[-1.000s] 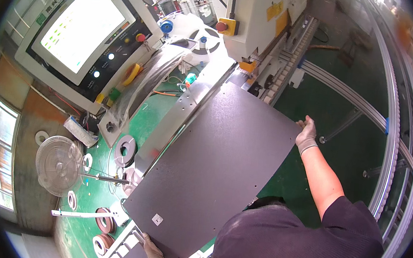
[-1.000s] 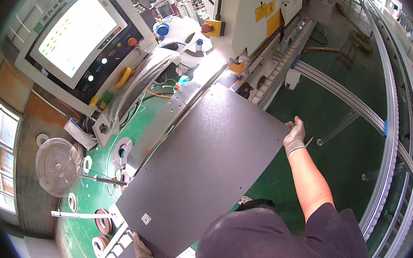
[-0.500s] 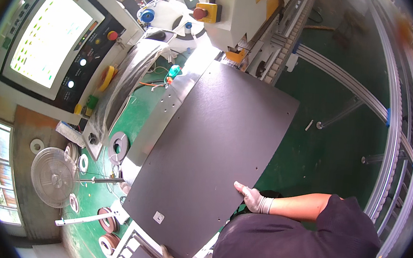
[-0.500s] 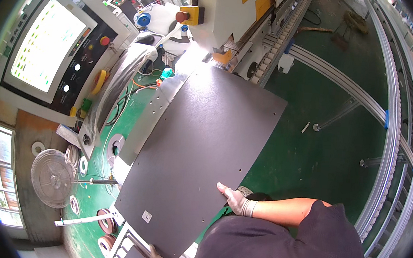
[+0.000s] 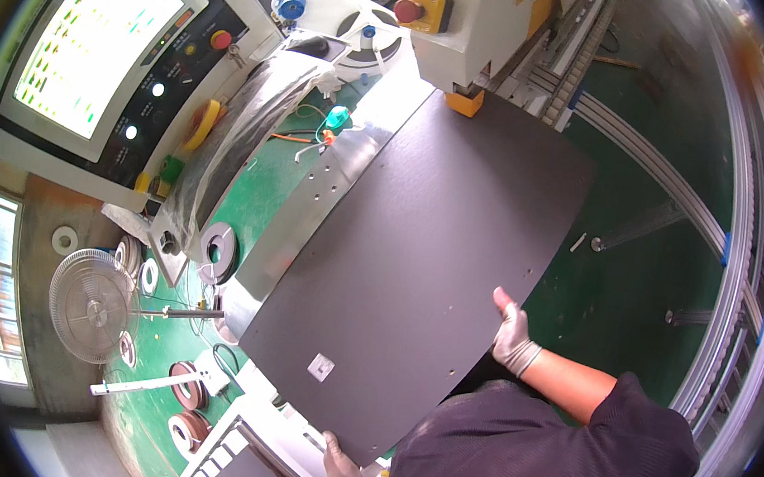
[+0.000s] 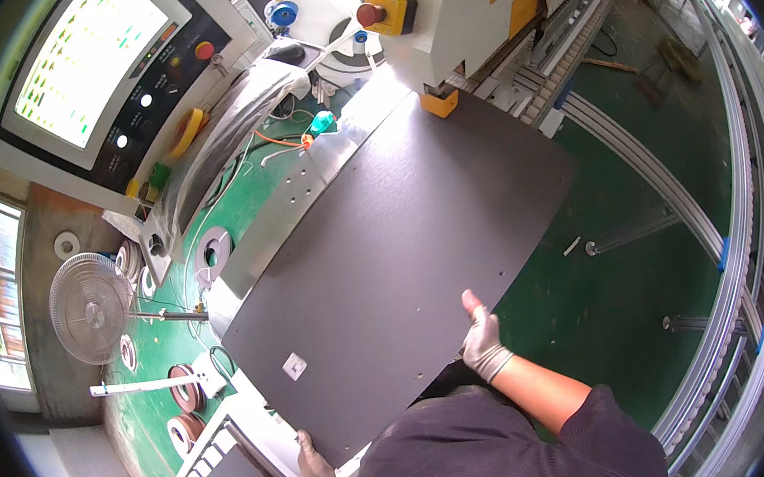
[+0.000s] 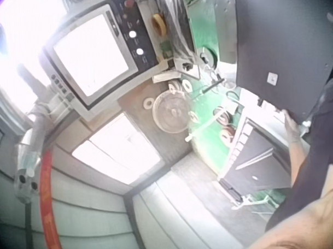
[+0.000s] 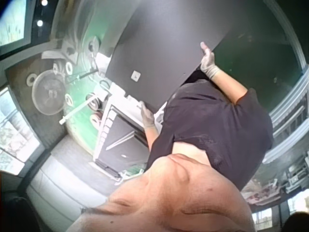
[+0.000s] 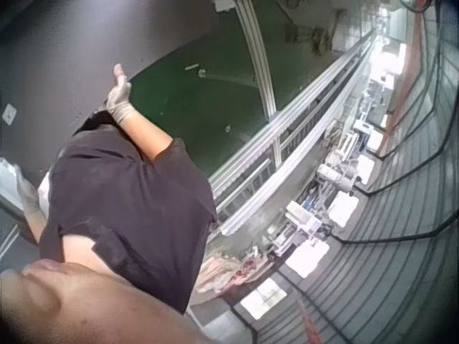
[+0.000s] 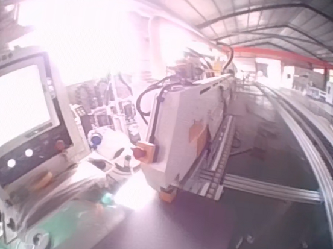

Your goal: The person picks up large grey panels from a stack one at a time and feeds them individually into an edge-banding machine, repeating this process for multiple panels.

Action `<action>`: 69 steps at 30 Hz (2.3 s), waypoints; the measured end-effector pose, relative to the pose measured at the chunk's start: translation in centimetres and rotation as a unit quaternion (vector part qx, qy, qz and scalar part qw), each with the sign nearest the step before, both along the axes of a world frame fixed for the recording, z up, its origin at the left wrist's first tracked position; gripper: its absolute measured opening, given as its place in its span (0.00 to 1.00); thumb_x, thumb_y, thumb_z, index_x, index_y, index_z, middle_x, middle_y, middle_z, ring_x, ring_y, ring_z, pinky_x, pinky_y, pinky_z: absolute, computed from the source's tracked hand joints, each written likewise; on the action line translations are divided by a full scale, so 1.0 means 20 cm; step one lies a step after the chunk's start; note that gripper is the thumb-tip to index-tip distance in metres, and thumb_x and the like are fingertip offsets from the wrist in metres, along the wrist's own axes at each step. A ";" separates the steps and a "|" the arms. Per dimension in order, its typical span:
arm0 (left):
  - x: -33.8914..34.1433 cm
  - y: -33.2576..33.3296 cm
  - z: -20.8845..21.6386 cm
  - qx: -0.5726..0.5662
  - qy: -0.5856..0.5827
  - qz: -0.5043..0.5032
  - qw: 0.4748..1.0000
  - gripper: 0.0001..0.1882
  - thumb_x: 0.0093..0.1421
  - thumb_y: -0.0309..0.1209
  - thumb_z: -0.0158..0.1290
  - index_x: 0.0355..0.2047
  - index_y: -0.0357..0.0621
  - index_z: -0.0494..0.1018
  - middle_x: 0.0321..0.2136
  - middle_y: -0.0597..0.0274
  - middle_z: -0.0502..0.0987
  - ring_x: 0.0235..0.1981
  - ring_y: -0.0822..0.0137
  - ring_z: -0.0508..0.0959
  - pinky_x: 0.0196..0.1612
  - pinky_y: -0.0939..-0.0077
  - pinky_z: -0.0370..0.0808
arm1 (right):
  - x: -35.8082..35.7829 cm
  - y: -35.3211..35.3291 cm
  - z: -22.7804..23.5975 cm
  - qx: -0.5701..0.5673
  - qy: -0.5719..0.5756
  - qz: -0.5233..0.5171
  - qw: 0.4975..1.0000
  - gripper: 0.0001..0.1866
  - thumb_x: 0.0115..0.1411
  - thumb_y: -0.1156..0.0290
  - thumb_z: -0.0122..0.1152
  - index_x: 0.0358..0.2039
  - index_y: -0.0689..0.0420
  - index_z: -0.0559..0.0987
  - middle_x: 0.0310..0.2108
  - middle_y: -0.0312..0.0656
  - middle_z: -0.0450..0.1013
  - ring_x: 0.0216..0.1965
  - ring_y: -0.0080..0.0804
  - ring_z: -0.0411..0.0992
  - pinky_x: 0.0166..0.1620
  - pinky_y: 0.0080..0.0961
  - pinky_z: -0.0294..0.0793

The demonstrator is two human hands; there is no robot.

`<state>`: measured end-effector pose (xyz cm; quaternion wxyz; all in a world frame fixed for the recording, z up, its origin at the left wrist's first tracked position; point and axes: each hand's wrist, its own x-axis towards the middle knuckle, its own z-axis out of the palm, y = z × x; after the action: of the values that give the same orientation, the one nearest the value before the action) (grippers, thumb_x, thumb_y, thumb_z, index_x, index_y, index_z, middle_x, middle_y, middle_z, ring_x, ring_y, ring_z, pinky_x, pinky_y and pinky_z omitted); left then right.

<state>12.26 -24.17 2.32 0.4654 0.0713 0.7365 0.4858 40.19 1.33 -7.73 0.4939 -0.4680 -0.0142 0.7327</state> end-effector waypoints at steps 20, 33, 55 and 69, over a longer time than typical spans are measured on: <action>-0.30 0.93 -0.20 0.045 0.613 -0.311 0.725 0.30 0.59 0.52 0.52 0.54 0.43 0.69 0.56 0.46 0.69 0.58 0.44 0.66 0.60 0.52 0.61 | 0.04 0.23 0.31 0.001 0.245 0.047 0.968 0.38 0.62 0.33 0.49 0.58 0.54 0.70 0.57 0.42 0.70 0.57 0.45 0.67 0.61 0.47 0.64; -0.42 1.22 -0.16 -0.058 0.636 -0.433 0.635 0.50 0.48 0.60 0.59 0.66 0.49 0.60 0.68 0.51 0.57 0.69 0.46 0.54 0.70 0.47 0.46 | 0.16 0.37 0.26 -0.040 0.077 -0.009 0.996 0.37 0.60 0.35 0.52 0.56 0.54 0.73 0.55 0.41 0.72 0.56 0.44 0.69 0.59 0.44 0.67; -0.19 0.68 -0.28 0.149 0.511 -0.267 0.803 0.22 0.62 0.44 0.52 0.50 0.42 0.74 0.52 0.47 0.74 0.57 0.48 0.70 0.61 0.56 0.65 | -0.42 -0.03 0.12 0.076 -0.018 0.249 0.965 0.09 0.65 0.58 0.57 0.36 0.49 0.75 0.23 0.27 0.66 0.25 0.19 0.65 0.27 0.16 0.64; -0.17 -1.74 -0.57 0.093 -0.010 0.805 0.586 0.31 0.65 0.57 0.49 0.56 0.45 0.66 0.48 0.61 0.76 0.43 0.67 0.77 0.47 0.68 0.73 | -0.90 -0.26 0.08 -0.038 -0.040 0.523 0.850 0.09 0.66 0.60 0.52 0.33 0.49 0.75 0.25 0.28 0.68 0.27 0.24 0.67 0.30 0.17 0.69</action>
<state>8.85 -58.97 -9.02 -0.1175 -0.5129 0.4384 0.7287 22.21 -3.79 -6.04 0.0183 -0.4388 -0.2492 0.8632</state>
